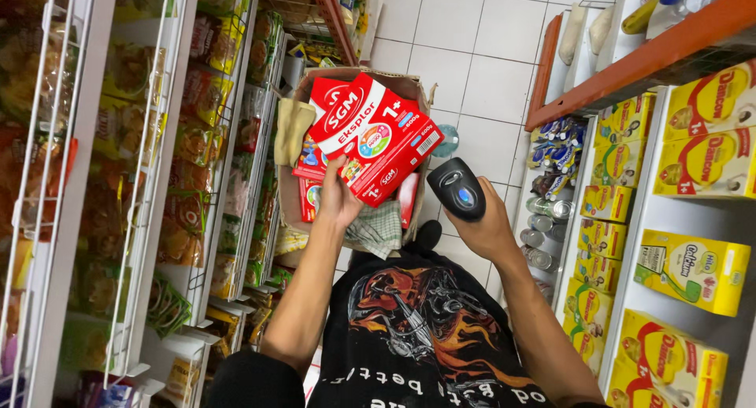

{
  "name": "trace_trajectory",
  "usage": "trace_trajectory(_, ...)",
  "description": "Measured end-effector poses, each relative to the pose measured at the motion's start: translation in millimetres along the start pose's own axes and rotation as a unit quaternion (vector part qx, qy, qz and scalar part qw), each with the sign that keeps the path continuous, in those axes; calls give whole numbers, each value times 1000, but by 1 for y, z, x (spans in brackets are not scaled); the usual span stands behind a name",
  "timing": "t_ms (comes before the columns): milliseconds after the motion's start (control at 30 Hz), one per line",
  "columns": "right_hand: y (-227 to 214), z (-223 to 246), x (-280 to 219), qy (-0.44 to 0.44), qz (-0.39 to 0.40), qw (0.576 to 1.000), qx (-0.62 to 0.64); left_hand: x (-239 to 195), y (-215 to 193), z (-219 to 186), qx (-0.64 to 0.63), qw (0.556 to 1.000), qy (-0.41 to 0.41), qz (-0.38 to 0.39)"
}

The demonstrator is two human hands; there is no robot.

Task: The person wipes a store shelf with a cloth and spray bottle, then picks up boxes of SGM Eksplor and Anonda baby formula from a cardboard box, scans them with a barcode scanner, and places them on the shelf.

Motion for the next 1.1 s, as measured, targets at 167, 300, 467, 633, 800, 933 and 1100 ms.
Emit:
trace_trajectory(167, -5, -14, -4, 1, 6, 1000, 1, 7, 10, 7, 4, 1000, 5, 5)
trace_trajectory(300, -6, -19, -5, 19, 18, 1000, 4, 12, 10, 7, 35, 999, 3, -17)
trace_trajectory(467, 4, -5, -8, 32, 15, 999, 21, 32, 17, -3, 56, 997, -41, 19)
trace_trajectory(633, 17, 28, -10, -20, -26, 999, 4, 55, 18, -20, 77, 994, -72, 31)
trace_trajectory(800, 30, 39, -10, -8, -70, 997, -3, 67, 17, -35, 98, 990, -86, 49)
trace_trajectory(933, 39, 41, -9, 20, -100, 995, 2, 68, 6, -43, 119, 987, -105, 32)
trace_trajectory(1100, 56, 32, -19, 35, -125, 991, 12, 67, 1, -44, 116, 984, -128, 48)
Point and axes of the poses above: each hand's wrist, its own x-axis towards the middle knuckle, its own y-axis out of the palm, z = x × y, the point moved 10 cm from there along x, towards the middle knuckle, and after that the axes turned 10 degrees about z, right-handed, at the moved point
